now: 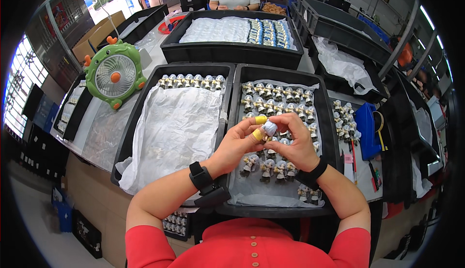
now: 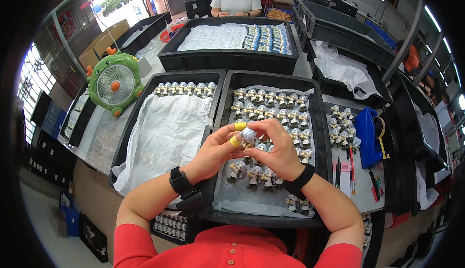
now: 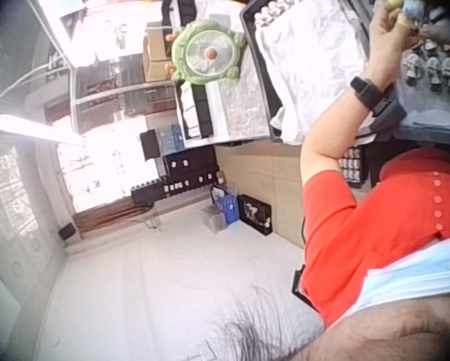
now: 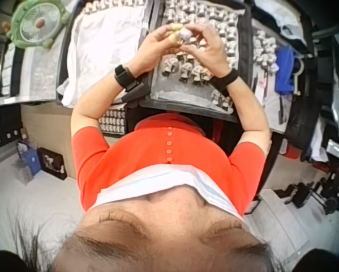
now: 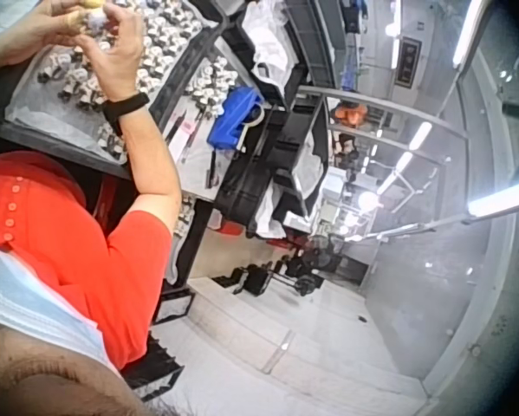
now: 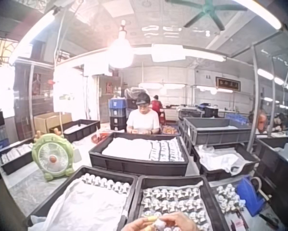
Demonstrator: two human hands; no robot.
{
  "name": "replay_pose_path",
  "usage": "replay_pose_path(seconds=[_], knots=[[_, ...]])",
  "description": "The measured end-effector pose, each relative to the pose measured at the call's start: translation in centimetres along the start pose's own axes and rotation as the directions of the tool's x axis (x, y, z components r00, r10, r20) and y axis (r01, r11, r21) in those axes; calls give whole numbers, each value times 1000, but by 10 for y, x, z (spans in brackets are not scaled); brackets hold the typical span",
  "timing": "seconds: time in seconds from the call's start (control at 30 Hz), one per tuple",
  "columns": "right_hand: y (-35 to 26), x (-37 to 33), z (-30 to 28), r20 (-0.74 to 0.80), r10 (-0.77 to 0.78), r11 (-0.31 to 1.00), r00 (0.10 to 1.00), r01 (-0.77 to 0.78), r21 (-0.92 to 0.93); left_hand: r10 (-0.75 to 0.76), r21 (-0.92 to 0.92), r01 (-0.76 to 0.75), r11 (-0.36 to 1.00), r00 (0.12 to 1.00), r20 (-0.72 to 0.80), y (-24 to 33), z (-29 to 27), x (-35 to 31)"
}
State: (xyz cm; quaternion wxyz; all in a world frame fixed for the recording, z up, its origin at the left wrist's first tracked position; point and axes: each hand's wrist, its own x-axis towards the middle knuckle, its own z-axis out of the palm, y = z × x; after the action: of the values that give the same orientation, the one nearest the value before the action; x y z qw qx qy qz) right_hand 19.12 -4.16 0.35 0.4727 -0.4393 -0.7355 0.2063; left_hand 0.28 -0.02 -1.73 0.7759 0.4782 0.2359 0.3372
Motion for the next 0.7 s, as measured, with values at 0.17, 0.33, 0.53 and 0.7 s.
replay_pose_path(seconds=[0.17,0.33,0.53,0.7], knots=[[-1,0,-1,11,-23,998,1000,24,-51,-112,8,112,994,994,4,-2,-5,1],[-1,0,-1,63,-49,997,997,52,-49,-210,-69,213,975,977,44,3,-3,2],[-2,-1,-2,88,43,998,995,-47,36,-253,-122,262,957,964,87,4,-7,2],[0,0,-1,81,66,997,995,-68,30,-260,-127,268,955,963,75,3,-7,1]])
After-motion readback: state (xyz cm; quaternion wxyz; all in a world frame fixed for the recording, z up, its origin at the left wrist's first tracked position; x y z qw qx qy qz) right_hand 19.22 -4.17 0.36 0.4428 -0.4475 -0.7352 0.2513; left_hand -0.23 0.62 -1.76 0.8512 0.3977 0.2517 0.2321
